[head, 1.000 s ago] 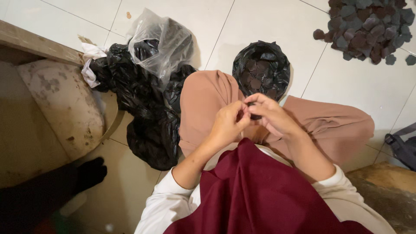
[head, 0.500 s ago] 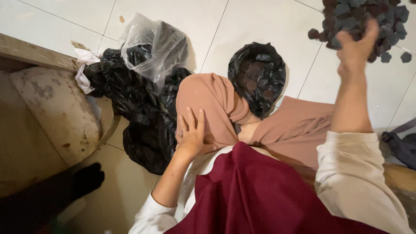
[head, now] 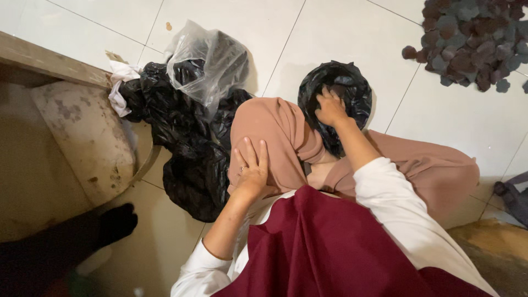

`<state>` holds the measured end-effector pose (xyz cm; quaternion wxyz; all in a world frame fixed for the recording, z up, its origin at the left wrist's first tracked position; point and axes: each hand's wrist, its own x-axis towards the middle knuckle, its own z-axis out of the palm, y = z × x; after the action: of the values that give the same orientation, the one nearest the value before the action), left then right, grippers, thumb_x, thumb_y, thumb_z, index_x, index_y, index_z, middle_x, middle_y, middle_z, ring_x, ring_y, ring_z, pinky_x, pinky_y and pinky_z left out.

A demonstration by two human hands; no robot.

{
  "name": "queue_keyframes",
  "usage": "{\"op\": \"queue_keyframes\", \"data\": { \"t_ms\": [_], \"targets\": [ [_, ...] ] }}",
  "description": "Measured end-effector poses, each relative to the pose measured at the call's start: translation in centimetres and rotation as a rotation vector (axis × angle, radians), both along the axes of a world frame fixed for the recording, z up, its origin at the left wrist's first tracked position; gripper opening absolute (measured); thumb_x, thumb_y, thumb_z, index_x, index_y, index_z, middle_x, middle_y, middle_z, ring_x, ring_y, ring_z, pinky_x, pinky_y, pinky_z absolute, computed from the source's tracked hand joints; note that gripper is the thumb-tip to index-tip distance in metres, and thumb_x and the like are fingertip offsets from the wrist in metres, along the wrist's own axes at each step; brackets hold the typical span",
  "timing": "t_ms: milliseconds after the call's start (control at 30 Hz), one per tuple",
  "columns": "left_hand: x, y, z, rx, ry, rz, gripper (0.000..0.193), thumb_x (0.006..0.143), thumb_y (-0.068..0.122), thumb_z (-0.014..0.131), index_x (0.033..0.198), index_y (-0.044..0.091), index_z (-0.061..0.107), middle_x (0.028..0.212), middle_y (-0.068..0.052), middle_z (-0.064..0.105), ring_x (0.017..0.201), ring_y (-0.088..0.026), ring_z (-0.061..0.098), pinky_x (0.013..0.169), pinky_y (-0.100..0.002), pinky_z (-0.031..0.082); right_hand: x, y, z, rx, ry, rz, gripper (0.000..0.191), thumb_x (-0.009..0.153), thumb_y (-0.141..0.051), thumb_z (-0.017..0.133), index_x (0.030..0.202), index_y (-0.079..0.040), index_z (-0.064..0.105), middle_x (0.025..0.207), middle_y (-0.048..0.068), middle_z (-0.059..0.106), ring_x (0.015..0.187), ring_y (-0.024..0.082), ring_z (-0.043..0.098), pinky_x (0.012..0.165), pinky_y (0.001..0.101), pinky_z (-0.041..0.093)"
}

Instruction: The person sits on the floor and sorts small dark pieces from a black plastic bag, picking pieces up one at a time, turning and feeling them with both hands, and placing them back into the bag or onto a pile of pieces on the floor.

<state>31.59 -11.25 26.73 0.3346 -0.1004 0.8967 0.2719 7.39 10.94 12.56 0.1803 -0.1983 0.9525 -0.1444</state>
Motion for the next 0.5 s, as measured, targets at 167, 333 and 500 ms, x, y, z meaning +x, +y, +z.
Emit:
{"op": "queue_keyframes", "data": {
  "t_ms": [167, 333, 500],
  "targets": [
    [-0.5, 0.0, 0.7, -0.024, -0.067, -0.039, 0.15, 0.062, 0.035, 0.096, 0.161, 0.018, -0.015, 0.161, -0.026, -0.032, 0.148, -0.064, -0.017, 0.109, -0.066, 0.039, 0.2, 3.2, 1.1, -0.423, 0.101, -0.093, 0.047, 0.086, -0.01, 0.072, 0.131, 0.002, 0.065, 0.142, 0.024, 0.059, 0.127, 0.037, 0.059, 0.106, 0.0398, 0.047],
    [-2.3, 0.0, 3.3, -0.04, 0.369, -0.042, 0.073, 0.086, 0.034, 0.079, 0.143, 0.007, 0.042, 0.149, -0.021, 0.037, 0.135, -0.05, 0.042, 0.108, -0.055, 0.045, 3.2, 5.0, 10.4, -0.783, -0.149, -0.473, 0.027, 0.093, -0.002, 0.068, 0.119, 0.002, 0.076, 0.108, 0.011, 0.075, 0.093, 0.015, 0.068, 0.084, 0.0259, 0.054],
    [-5.1, 3.2, 8.4, 0.391, 1.098, 0.17, 0.034, 0.09, 0.019, 0.077, 0.118, 0.003, 0.067, 0.12, -0.015, 0.066, 0.111, -0.037, 0.065, 0.097, -0.045, 0.052, 9.0, 4.1, 20.7, -1.053, -0.276, -0.381, 0.021, 0.091, 0.003, 0.072, 0.111, 0.001, 0.067, 0.105, 0.007, 0.071, 0.093, 0.009, 0.067, 0.083, 0.0227, 0.056]
  ]
}}
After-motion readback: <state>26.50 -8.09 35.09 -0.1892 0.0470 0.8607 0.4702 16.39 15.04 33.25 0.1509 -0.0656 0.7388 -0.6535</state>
